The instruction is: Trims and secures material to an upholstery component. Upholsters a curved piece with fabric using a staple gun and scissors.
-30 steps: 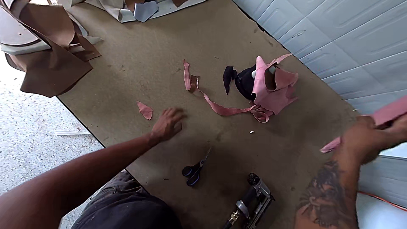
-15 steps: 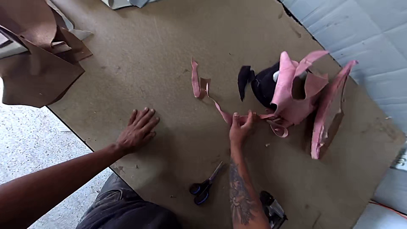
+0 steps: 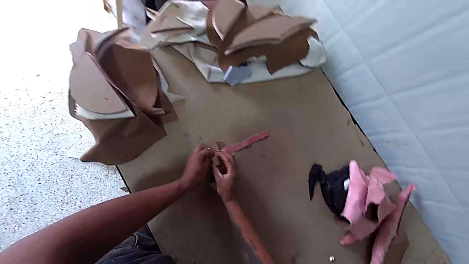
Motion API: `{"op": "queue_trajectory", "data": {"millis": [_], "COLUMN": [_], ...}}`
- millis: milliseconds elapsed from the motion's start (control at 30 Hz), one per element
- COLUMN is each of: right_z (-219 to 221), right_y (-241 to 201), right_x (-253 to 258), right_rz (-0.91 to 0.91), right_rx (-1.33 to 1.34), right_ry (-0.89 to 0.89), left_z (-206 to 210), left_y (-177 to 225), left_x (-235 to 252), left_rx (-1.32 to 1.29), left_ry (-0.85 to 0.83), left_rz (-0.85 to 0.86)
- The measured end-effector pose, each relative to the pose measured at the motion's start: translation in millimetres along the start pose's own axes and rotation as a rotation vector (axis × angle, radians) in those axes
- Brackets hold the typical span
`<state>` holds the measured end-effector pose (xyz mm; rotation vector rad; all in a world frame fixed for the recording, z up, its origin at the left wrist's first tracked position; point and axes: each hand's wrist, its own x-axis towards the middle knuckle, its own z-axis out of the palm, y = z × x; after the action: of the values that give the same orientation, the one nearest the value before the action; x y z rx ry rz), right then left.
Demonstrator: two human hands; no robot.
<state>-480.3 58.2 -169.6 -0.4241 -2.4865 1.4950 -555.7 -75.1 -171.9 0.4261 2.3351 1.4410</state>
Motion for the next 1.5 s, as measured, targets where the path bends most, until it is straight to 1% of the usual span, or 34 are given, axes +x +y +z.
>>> {"op": "queue_trajectory", "data": {"millis": [33,67,100,167,200,233,267,300,333,400,433,467,500,533,567,633,700,733,767,800,867,933,1000,1033,1100,1167,1233,1333,1400,1500], "right_z": [3.1,0.8,-5.8,-32.6,-51.5,-74.0,-100.0,-127.8,-157.4,-210.1,-222.6,-223.8,-213.1,-190.1,-156.4,-69.6,20.6,60.1,93.5,120.8,157.0,166.5,162.3,162.5,185.6,211.0,226.4,230.9,227.6,217.1], "right_y": [-7.6,-12.8,-16.8,-26.0,-30.0,-31.2,-30.3,-29.2,-28.4,-31.2,-37.7,-47.7,-63.2,-78.7,-92.6,-120.5,-148.5,-157.9,-163.4,-165.8,-164.8,-171.7,-192.6,-203.6,-215.9,-220.6,-224.1,-226.1,-223.1,-220.9], "right_x": [12.6,27.6,44.3,84.8,106.4,128.2,151.3,175.5,198.0,238.6,258.7,272.3,277.9,280.2,278.2,250.3,203.5,180.2,157.6,138.8,109.3,95.9,101.4,110.4,138.8,158.4,166.3,163.7,155.5,140.3], "right_rz": [0.092,0.114,0.069,-0.132,-0.231,-0.314,-0.367,-0.369,-0.312,-0.062,0.045,0.1,0.104,0.077,0.055,0.057,0.085,0.106,0.129,0.133,0.149,0.154,0.115,0.085,0.062,0.114,0.128,0.175,0.23,0.252], "right_rx": [0.069,0.081,0.054,-0.09,-0.177,-0.271,-0.378,-0.494,-0.626,-0.854,-0.892,-0.886,-0.851,-0.804,-0.73,-0.525,-0.317,-0.229,-0.157,-0.104,-0.069,-0.078,-0.056,-0.05,-0.084,-0.197,-0.272,-0.24,-0.162,-0.109], "right_ry": [0.017,0.019,0.005,-0.089,-0.147,-0.173,-0.158,-0.095,-0.007,0.131,0.163,0.201,0.227,0.222,0.172,-0.033,-0.281,-0.369,-0.405,-0.397,-0.319,-0.267,-0.301,-0.345,-0.42,-0.52,-0.567,-0.567,-0.529,-0.475], "left_z": [-4.5,-6.0,-7.3,-16.8,-25.4,-34.6,-45.8,-58.5,-70.2,-86.1,-93.7,-99.4,-101.1,-101.3,-100.6,-100.3,-107.1,-113.8,-122.6,-133.3,-154.5,-169.7,-189.5,-200.2,-222.3,-239.2,-251.6,-258.5,-256.7,-250.1], "left_y": [15.5,26.7,36.7,64.0,77.7,90.0,97.8,101.9,101.7,89.0,77.4,64.9,52.6,40.3,27.7,6.8,-8.3,-12.2,-13.0,-13.3,-21.5,-35.4,-48.8,-54.5,-67.7,-76.0,-77.9,-82.7,-85.6,-92.5], "left_x": [10.6,21.6,33.6,57.3,67.5,76.8,85.8,94.7,101.3,108.3,110.4,110.1,107.5,104.2,99.2,80.6,58.2,44.1,28.9,13.6,-15.8,-41.1,-65.0,-76.8,-95.6,-108.6,-114.0,-119.6,-124.4,-133.4], "left_rx": [-0.121,-0.274,-0.466,-0.873,-1.011,-1.077,-1.08,-1.035,-0.96,-0.786,-0.715,-0.664,-0.631,-0.607,-0.59,-0.567,-0.526,-0.517,-0.532,-0.547,-0.506,-0.419,-0.35,-0.341,-0.352,-0.379,-0.416,-0.464,-0.52,-0.586], "left_ry": [-0.032,-0.06,-0.074,-0.125,-0.187,-0.256,-0.345,-0.422,-0.475,-0.498,-0.468,-0.425,-0.381,-0.343,-0.319,-0.356,-0.448,-0.467,-0.454,-0.428,-0.379,-0.352,-0.328,-0.284,-0.146,-0.002,0.112,0.179,0.196,0.195], "left_rz": [-0.156,-0.276,-0.355,-0.418,-0.404,-0.377,-0.339,-0.301,-0.268,-0.244,-0.252,-0.275,-0.301,-0.331,-0.36,-0.388,-0.369,-0.358,-0.345,-0.335,-0.339,-0.361,-0.325,-0.284,-0.212,-0.225,-0.278,-0.313,-0.315,-0.334]}}
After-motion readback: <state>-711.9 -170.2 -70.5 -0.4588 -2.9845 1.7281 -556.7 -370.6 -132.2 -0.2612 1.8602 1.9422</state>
